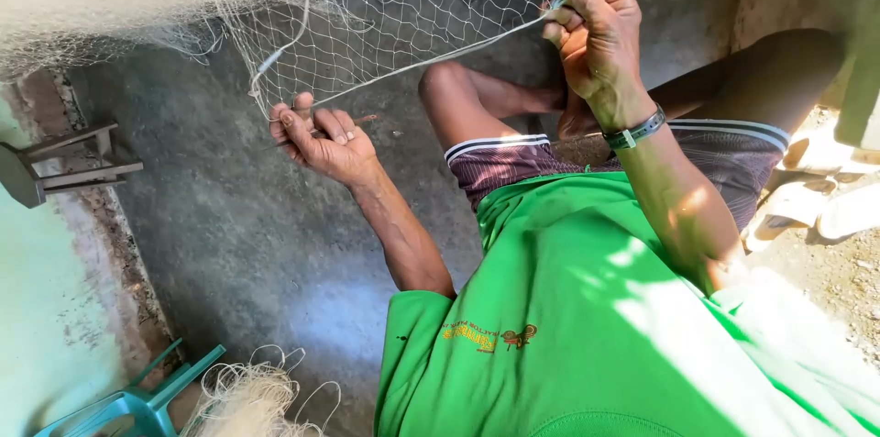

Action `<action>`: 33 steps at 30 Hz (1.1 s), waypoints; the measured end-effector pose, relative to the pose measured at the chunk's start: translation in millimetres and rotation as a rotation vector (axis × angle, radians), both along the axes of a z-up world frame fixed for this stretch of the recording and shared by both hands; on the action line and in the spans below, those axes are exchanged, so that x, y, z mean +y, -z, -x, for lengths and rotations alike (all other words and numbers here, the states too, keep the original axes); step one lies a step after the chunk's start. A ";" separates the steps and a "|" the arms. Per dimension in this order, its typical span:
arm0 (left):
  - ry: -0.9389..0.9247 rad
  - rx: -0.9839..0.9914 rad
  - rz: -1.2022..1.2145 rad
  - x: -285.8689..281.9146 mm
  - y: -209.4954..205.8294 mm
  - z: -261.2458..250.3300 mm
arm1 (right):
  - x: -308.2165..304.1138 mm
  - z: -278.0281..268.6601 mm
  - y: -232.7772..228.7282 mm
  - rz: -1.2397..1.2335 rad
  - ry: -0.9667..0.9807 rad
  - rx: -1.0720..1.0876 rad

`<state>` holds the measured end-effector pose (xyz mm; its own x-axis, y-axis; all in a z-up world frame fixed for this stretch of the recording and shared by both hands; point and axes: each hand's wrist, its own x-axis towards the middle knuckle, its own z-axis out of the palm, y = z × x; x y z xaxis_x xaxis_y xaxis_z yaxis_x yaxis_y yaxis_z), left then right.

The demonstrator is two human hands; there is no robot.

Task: Repairing a fishing net by weaving twine through the mesh using a shuttle.

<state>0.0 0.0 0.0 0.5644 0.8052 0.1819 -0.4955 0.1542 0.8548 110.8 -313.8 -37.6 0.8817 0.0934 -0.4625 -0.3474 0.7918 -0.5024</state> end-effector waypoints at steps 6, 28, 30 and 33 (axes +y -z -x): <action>0.010 0.001 0.004 3.1 9.2 2.2 | -1.4 8.4 4.4 0.060 0.025 -0.097; 0.260 0.078 0.097 79.8 53.5 -27.4 | 16.8 37.0 -21.3 0.111 -0.110 -0.374; 0.275 0.103 0.146 77.7 57.6 -30.0 | 17.6 38.1 -22.5 0.120 -0.146 -0.369; 0.356 0.198 0.193 43.7 59.7 -27.7 | 23.7 40.5 -22.5 0.197 -0.138 -0.420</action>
